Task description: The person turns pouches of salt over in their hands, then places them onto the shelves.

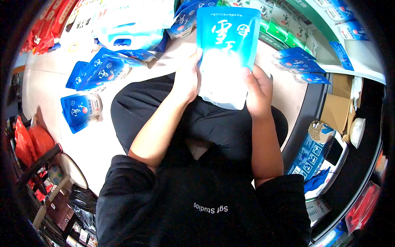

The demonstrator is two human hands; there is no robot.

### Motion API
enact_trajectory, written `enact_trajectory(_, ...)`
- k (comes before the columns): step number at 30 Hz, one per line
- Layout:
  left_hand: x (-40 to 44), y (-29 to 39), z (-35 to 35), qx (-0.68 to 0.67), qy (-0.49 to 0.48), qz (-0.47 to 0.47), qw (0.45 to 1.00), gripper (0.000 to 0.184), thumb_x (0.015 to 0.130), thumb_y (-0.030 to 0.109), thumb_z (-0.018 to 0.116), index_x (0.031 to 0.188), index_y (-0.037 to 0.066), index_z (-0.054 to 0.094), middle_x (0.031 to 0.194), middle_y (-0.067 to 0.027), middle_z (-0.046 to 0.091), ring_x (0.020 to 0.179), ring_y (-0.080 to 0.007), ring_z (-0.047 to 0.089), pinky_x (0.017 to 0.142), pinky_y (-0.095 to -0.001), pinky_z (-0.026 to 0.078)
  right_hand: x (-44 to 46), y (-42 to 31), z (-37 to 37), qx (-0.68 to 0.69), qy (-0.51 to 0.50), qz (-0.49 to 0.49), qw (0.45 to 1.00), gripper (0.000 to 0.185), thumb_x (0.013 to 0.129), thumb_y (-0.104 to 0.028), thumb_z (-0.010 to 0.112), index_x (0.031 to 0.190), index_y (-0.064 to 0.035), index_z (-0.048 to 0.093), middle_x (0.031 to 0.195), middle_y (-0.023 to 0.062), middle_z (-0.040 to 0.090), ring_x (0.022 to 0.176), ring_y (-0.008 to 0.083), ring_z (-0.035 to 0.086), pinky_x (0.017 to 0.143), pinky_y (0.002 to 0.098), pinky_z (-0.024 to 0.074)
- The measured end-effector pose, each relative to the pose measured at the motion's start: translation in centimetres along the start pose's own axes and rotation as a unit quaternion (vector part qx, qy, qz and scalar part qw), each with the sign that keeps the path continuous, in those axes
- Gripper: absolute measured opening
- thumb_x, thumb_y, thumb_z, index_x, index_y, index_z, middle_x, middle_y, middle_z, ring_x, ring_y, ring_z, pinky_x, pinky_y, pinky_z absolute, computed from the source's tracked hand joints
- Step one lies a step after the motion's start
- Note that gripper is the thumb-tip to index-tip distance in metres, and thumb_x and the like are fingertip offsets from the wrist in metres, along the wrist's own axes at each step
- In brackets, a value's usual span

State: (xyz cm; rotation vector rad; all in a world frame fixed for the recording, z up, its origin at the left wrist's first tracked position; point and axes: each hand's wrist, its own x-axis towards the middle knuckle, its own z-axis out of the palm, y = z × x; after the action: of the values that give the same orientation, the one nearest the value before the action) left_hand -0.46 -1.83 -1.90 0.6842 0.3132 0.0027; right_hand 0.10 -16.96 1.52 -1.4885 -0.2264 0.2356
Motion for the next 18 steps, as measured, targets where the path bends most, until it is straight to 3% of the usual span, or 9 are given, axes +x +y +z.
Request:
enact_trajectory(5, 0.3, -0.3, 0.1, -0.001, 0.024, -0.038, 0.999, 0.032, 0.088, 0.014, 0.032, 0.111, -0.004, 0.045, 0.105, -0.0132, 0.053, 0.096, -0.0178, 0.051, 0.088, -0.0296, 0.037, 0.0, 0.0, 0.5, -0.016, -0.001, 0.007, 1.0, 0.024, 0.088, -0.014, 0.044, 0.098, 0.0052, 0.054, 0.08, -0.0001, 0.053, 0.07, 0.0047, 0.045, 0.064, 0.0189, 0.0367)
enact_trajectory(11, 0.8, -0.9, -0.3, 0.027, -0.001, -0.019, 0.999, 0.032, 0.089, 0.015, 0.031, 0.11, -0.002, 0.047, 0.104, -0.0119, 0.054, 0.095, -0.0171, 0.051, 0.087, -0.0283, 0.037, 0.4, 0.4, 0.4, -0.017, 0.018, 0.011, 1.0, 0.018, 0.087, -0.014, 0.046, 0.088, 0.0005, 0.055, 0.073, -0.0024, 0.051, 0.066, 0.0034, 0.043, 0.059, 0.0195, 0.0372)
enact_trajectory(13, 1.2, -1.5, -0.9, 0.102, -0.014, -0.018, 0.995, 0.033, 0.089, 0.022, 0.033, 0.111, 0.001, 0.044, 0.106, -0.0115, 0.053, 0.095, -0.0188, 0.052, 0.084, -0.032, 0.041, 0.5, 0.1, 0.4, -0.035, 0.014, 0.013, 0.999, 0.016, 0.087, -0.014, 0.047, 0.085, -0.0002, 0.055, 0.072, -0.0025, 0.051, 0.065, 0.0032, 0.043, 0.059, 0.0192, 0.0372)
enact_trajectory(16, 1.1, -1.7, -1.1, 0.158, -0.004, -0.061, 0.985, 0.034, 0.087, 0.019, 0.036, 0.113, -0.002, 0.043, 0.094, -0.0103, 0.054, 0.086, -0.0169, 0.051, 0.081, -0.0279, 0.039, 0.5, 0.5, 0.0, -0.068, 0.005, 0.038, 0.997, 0.021, 0.087, -0.014, 0.046, 0.093, 0.0042, 0.055, 0.082, 0.0019, 0.056, 0.07, 0.0059, 0.048, 0.064, 0.019, 0.0393)
enact_trajectory(18, 0.5, -1.6, -0.1, 0.184, 0.022, -0.069, 0.98, 0.037, 0.086, 0.019, 0.038, 0.116, -0.002, 0.038, 0.095, -0.0108, 0.053, 0.085, -0.0178, 0.051, 0.079, -0.0285, 0.04, 0.6, 1.5, 0.0, -0.065, 0.0, 0.029, 0.997, 0.02, 0.087, -0.014, 0.046, 0.091, 0.0037, 0.056, 0.079, 0.0019, 0.056, 0.069, 0.0058, 0.048, 0.062, 0.0192, 0.0396)
